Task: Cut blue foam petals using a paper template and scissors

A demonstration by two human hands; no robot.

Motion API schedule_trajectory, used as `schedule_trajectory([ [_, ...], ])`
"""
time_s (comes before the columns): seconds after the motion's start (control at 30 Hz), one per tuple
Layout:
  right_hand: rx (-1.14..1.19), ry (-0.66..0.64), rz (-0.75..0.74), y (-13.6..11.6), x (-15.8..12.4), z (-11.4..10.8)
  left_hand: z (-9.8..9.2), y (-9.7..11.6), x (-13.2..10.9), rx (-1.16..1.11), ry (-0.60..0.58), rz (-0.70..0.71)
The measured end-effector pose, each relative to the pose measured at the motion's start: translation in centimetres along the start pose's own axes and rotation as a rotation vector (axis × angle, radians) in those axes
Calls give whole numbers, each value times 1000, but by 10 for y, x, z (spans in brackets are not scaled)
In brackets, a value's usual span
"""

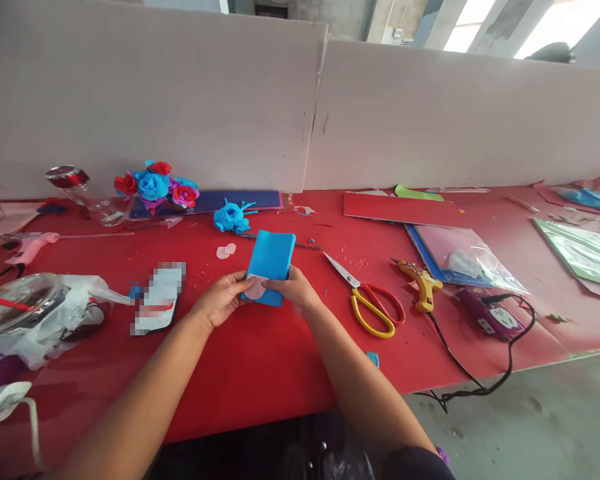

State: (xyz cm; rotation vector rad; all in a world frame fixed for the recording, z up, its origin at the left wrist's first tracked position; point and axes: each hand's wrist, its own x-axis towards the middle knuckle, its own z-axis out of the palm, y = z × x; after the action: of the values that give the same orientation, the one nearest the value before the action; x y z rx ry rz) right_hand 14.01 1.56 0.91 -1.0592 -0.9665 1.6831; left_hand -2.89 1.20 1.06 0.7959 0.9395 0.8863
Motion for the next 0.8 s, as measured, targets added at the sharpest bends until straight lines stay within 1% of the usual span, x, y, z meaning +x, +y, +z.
schedule_trajectory([
  [0.07, -5, 22, -56, 1, 2, 0, 0, -2, 3, -52, 65, 21],
  [0.13, -29, 74, -104, 1, 4, -1, 0, -2, 6, -113, 120, 31],
  [0.2, -117, 201, -192, 2, 4, -2, 0, -1, 7, -170, 158, 36],
  [0.27, -295, 356, -343, 2, 4, -4, -1, 0, 8, -213, 182, 51],
  [0.3, -399, 397, -407, 2, 4, -5, -1, 0, 8, -227, 191, 59],
  [0.33, -489, 407, -444, 3, 4, -5, -1, 0, 8, -235, 199, 66],
  [0.4, -582, 369, -438, 5, 4, -6, -2, 0, 8, -236, 203, 72],
  [0.47, -560, 344, -386, 8, 6, -6, -2, -1, 8, -223, 194, 73],
  [0.6, -400, 339, -334, 11, 11, -6, -3, -2, 8, -202, 164, 70],
  [0.7, -391, 307, -373, 8, 7, -3, -4, -4, 9, -211, 148, 80],
  [0.8, -498, 321, -482, 3, -2, 4, -6, -5, 10, -248, 128, 85],
])
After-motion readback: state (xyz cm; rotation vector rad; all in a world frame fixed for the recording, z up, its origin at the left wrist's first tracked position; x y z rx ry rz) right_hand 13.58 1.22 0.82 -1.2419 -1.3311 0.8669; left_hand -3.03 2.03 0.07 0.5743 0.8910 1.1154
